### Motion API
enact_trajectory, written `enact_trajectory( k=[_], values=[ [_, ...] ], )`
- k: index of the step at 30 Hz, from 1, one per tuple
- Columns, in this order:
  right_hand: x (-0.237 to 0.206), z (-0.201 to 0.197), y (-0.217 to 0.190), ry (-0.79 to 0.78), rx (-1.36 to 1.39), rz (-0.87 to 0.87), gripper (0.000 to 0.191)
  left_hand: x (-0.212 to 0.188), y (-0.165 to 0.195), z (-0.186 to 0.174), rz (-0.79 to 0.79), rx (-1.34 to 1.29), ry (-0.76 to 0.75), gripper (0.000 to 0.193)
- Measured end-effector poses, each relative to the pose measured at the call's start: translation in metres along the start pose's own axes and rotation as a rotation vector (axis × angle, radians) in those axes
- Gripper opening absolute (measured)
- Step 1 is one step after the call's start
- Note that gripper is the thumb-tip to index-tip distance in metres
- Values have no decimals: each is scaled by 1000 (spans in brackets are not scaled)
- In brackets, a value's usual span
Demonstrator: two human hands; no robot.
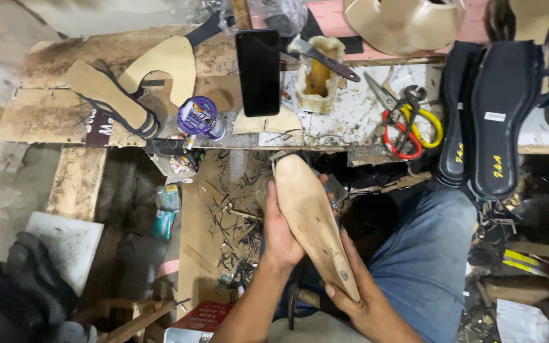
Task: The person works on a shoe sole, using a hammer to tap along the edge, then uses pliers to pull and adjust the sole edge. The person repeatedly inspects the sole and continues tapping and pulling to secure the attachment.
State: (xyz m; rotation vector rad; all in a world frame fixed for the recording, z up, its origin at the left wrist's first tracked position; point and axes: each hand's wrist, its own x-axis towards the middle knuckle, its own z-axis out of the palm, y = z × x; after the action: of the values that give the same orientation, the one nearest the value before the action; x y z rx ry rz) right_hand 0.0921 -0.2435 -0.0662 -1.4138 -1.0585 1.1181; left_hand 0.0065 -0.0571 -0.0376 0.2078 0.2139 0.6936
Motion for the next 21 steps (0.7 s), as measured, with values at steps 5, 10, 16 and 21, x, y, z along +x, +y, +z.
enact_trajectory(
  k=[5, 10, 16, 21],
  values=[
    [8, -2, -22, -123, -41, 84, 103, 2, -5, -22, -16, -23, 30, 77],
    [22, -31, -55, -506, -317, 91, 107, -2, 17, -53, -136, 67, 164, 80],
    [111, -93, -68, 164, -301, -78, 44, -12, 27, -104, -277, -44, -64, 86],
    [172, -151, -79, 384, -1059, -314, 28, -16, 23, -112, -196, -178, 129, 75]
  ],
)
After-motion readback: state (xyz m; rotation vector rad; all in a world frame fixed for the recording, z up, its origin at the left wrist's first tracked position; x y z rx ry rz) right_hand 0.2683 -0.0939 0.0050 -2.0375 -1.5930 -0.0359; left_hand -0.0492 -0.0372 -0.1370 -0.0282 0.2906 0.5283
